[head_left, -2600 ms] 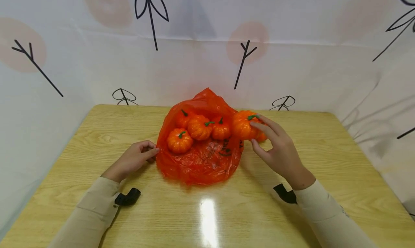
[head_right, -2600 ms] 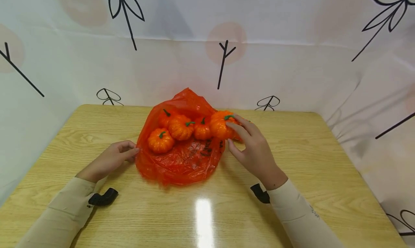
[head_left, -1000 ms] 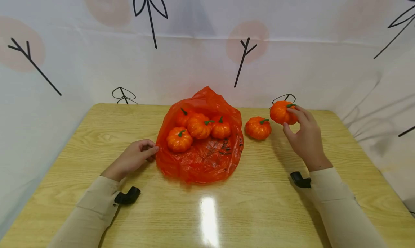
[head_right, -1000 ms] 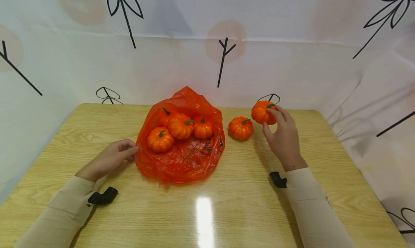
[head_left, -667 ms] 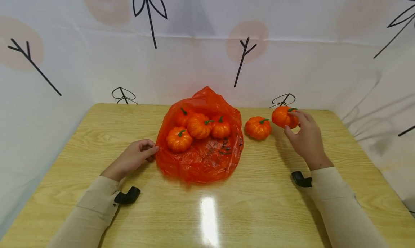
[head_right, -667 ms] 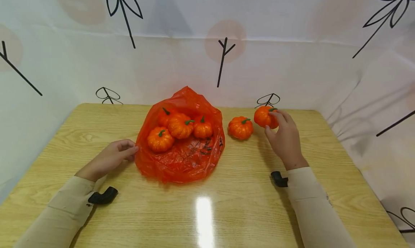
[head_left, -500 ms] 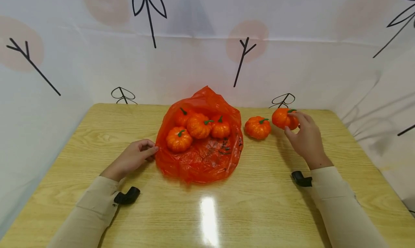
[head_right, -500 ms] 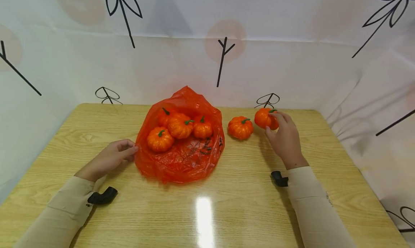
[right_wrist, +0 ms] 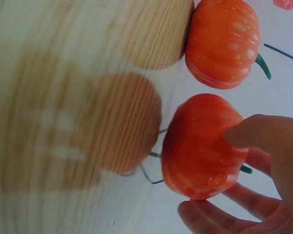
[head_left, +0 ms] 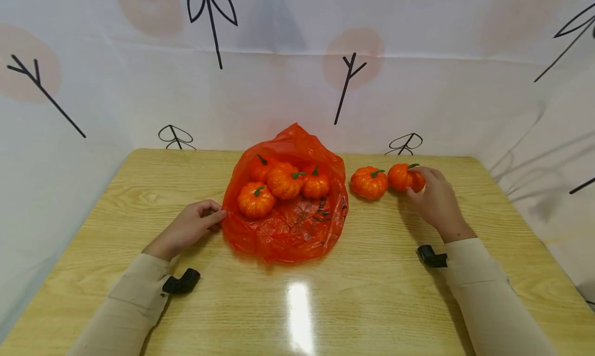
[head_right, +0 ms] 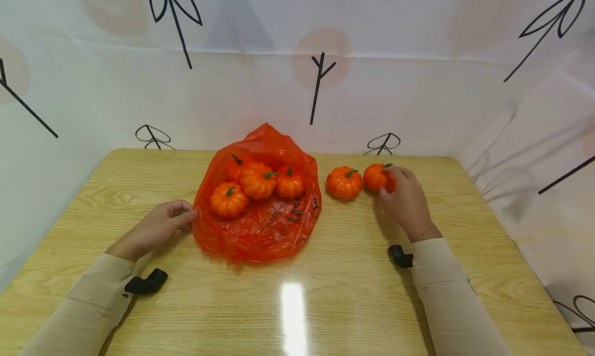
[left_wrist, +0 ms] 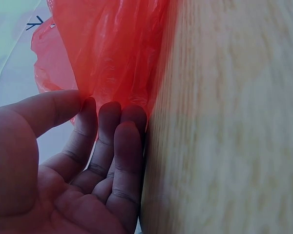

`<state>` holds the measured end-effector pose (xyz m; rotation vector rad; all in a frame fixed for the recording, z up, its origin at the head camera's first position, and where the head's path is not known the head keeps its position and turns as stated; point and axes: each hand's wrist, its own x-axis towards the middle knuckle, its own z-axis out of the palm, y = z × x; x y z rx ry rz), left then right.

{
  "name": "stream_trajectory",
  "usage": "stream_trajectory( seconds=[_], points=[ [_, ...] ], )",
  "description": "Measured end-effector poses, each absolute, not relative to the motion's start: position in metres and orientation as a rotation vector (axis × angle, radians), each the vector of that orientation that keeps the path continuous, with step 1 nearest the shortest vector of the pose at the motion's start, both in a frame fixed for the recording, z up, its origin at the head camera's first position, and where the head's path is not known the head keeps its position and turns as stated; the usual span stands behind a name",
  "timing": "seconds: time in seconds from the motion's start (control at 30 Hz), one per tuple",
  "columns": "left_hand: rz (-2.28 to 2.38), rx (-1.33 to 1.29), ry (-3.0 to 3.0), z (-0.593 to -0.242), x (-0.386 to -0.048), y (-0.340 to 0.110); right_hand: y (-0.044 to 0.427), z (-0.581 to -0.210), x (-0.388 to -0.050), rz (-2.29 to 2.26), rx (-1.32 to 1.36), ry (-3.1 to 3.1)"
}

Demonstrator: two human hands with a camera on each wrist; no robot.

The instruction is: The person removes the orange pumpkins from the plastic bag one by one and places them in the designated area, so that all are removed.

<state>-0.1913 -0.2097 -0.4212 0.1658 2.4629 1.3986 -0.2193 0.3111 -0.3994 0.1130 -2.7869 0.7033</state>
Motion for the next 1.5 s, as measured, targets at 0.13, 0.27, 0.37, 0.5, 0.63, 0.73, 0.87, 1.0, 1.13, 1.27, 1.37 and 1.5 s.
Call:
stream_trajectory(
  seconds=[0.13,0.27,0.37,0.5,0.63,0.73,0.87,1.0,1.13,1.27,1.37,1.5],
  points=[
    [1.399,0.165,2.460,-0.420,-0.191,-0.209,0.311,-0.401,-0.220,0.703,0.100,-2.838],
    [1.393,0.166,2.467,-0.420,-0.192,-0.209,0.311,-0.401,-0.220,0.720,0.073,-2.878],
    [1.392,0.165,2.468,-0.420,-0.192,-0.209,0.310,-0.401,-0.220,0.722,0.065,-2.896],
    [1.391,0.162,2.466,-0.421,-0.193,-0.209,0.308,-0.399,-0.217,0.714,0.070,-2.905],
    [1.393,0.166,2.466,-0.422,-0.193,-0.210,0.306,-0.398,-0.216,0.698,0.083,-2.896],
    [1.394,0.168,2.467,-0.421,-0.192,-0.210,0.306,-0.399,-0.216,0.684,0.085,-2.888],
    [1.396,0.167,2.469,-0.421,-0.192,-0.210,0.306,-0.399,-0.217,0.688,0.074,-2.873],
    [1.397,0.167,2.468,-0.420,-0.191,-0.209,0.306,-0.399,-0.218,0.723,0.059,-2.850],
    [1.400,0.163,2.460,-0.420,-0.191,-0.209,0.304,-0.399,-0.217,0.745,0.051,-2.802],
    [1.411,0.164,2.449,-0.420,-0.191,-0.209,0.298,-0.398,-0.215,0.758,0.058,-2.705],
    [1.412,0.169,2.450,-0.420,-0.190,-0.209,0.291,-0.397,-0.213,0.794,0.086,-2.615],
    [1.404,0.173,2.463,-0.420,-0.191,-0.209,0.278,-0.395,-0.209,0.828,0.159,-2.502]
  ],
)
